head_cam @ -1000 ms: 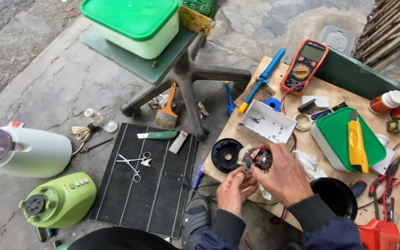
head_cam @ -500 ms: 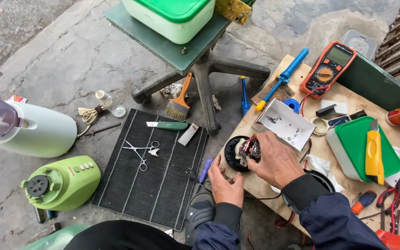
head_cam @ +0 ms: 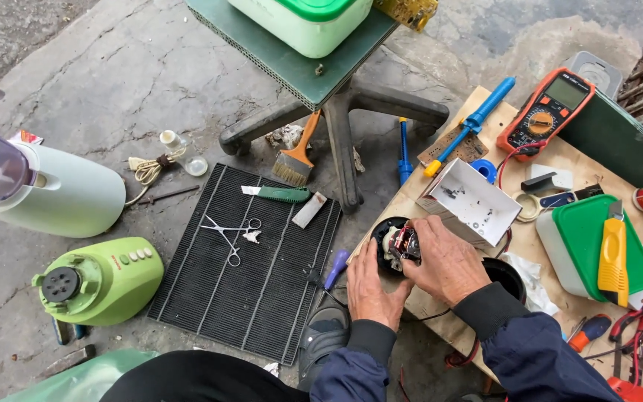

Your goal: Disassembling and inspecting the internal components of a small electric motor using a power drill and manual manipulation.

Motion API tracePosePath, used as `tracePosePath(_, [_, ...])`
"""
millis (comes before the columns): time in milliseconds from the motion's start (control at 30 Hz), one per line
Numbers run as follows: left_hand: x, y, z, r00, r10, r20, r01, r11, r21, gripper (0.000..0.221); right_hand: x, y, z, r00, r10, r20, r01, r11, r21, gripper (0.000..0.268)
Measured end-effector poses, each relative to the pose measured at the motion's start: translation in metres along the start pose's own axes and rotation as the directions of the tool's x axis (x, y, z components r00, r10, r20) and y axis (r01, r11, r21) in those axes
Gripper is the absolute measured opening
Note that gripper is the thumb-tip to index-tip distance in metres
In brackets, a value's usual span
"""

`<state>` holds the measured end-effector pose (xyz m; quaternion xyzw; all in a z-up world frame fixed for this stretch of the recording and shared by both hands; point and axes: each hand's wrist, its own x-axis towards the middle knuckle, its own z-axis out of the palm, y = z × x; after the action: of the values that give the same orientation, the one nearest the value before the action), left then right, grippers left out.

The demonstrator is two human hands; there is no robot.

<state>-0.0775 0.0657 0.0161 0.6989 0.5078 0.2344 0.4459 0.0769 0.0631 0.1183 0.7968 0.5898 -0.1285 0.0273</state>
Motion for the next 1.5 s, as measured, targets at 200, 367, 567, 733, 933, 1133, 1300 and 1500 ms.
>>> tracePosePath(200, [0.001, 0.0, 0.002, 1.0, -0.005, -0.026, 0.005, 1.0, 0.023, 0.101, 0.005, 0.005, 0.005, 1.0, 0.02, -0.016, -0.021, 0.999, -0.031, 0.069])
tracePosePath(367, [0.001, -0.005, 0.006, 1.0, -0.01, -0.016, 0.01, 1.0, 0.024, 0.097, 0.003, 0.004, 0.005, 1.0, 0.017, 0.022, -0.017, 0.999, -0.034, 0.069])
tracePosePath(567, [0.001, 0.0, 0.003, 0.999, -0.005, -0.042, 0.006, 1.0, 0.02, 0.096, 0.003, 0.005, 0.004, 0.999, -0.002, 0.046, 0.005, 0.998, -0.062, 0.07])
tracePosePath(733, [0.005, 0.009, -0.01, 0.996, 0.03, -0.083, -0.025, 0.998, 0.062, 0.111, 0.004, 0.011, 0.009, 0.998, 0.013, 0.059, -0.008, 0.997, -0.078, 0.07])
tracePosePath(933, [0.016, 0.006, -0.002, 0.997, 0.04, -0.059, -0.022, 0.961, 0.274, 0.126, 0.003, 0.013, 0.012, 1.0, -0.031, -0.008, 0.03, 0.998, -0.047, 0.066])
tracePosePath(1133, [0.018, 0.003, 0.006, 0.996, 0.077, -0.054, -0.061, 0.966, 0.251, 0.117, 0.004, 0.005, 0.006, 0.998, 0.049, 0.035, -0.05, 0.998, 0.029, 0.071])
tracePosePath(1300, [0.022, 0.005, 0.008, 1.0, 0.022, -0.015, -0.019, 0.985, 0.169, 0.127, 0.004, 0.006, 0.007, 0.997, 0.076, 0.033, -0.077, 0.997, 0.026, 0.074])
tracePosePath(1500, [0.024, 0.011, 0.002, 1.0, 0.006, -0.01, -0.004, 0.991, 0.137, 0.117, 0.002, 0.002, 0.009, 0.995, 0.099, -0.003, -0.099, 0.995, 0.004, 0.075])
